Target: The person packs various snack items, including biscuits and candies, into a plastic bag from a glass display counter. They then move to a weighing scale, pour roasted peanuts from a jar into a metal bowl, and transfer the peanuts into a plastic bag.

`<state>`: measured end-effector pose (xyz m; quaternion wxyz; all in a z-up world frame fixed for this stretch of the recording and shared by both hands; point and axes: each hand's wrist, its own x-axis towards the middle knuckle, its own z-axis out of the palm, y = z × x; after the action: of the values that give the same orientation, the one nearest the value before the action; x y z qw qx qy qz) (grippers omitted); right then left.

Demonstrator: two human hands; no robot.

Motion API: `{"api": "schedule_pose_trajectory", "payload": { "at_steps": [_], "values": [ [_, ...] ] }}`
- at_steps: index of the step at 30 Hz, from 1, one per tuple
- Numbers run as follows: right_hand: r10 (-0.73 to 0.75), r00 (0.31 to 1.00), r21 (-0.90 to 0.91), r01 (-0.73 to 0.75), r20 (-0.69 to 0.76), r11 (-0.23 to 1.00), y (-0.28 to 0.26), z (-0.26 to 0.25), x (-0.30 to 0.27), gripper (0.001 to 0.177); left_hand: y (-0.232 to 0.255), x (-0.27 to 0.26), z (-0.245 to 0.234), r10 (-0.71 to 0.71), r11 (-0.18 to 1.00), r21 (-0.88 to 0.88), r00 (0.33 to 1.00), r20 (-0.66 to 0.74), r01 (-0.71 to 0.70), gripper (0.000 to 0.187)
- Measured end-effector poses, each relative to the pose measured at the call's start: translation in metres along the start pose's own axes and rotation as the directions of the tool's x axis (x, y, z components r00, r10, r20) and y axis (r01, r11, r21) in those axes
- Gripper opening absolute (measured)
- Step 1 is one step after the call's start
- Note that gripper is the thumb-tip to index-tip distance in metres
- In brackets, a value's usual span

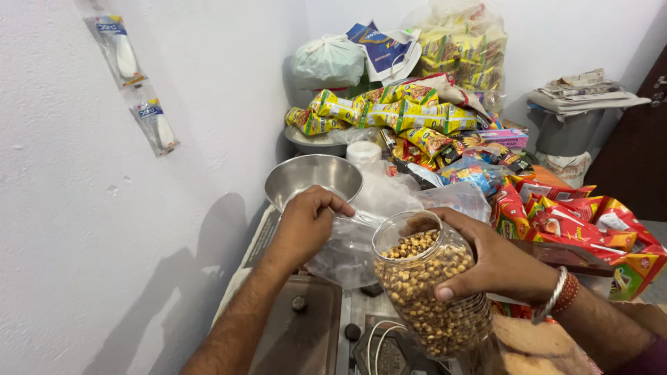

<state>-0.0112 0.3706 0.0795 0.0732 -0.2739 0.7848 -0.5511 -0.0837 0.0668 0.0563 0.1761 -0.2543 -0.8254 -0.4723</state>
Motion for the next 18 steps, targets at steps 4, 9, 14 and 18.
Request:
{"api": "schedule_pose_trajectory", "payload": {
  "at_steps": [4,9,14,18],
  "values": [
    [0.056,0.998,0.028,-0.055,-0.028,0.998,-0.004,0.002,0.003,0.104,0.021,0.001,-0.005,0.095,0.990,0.107,0.996,-0.002,-0.094,0.028],
    [-0.008,1.000,0.015,0.008,-0.010,1.000,-0.007,0.005,0.005,0.108,0.037,-0.003,-0.002,-0.109,0.988,-0.097,0.987,0.121,0.121,0.036],
    [-0.110,0.994,-0.106,0.110,0.009,0.988,-0.003,0.007,0.008,0.117,0.027,-0.003,0.001,-0.343,0.656,-0.716,0.939,0.002,0.241,0.029],
    [-0.143,0.989,-0.246,0.146,0.032,0.958,0.000,0.009,0.013,0.111,0.005,-0.008,-0.009,-0.419,0.371,-0.900,0.906,0.058,0.229,0.019]
  ]
}}
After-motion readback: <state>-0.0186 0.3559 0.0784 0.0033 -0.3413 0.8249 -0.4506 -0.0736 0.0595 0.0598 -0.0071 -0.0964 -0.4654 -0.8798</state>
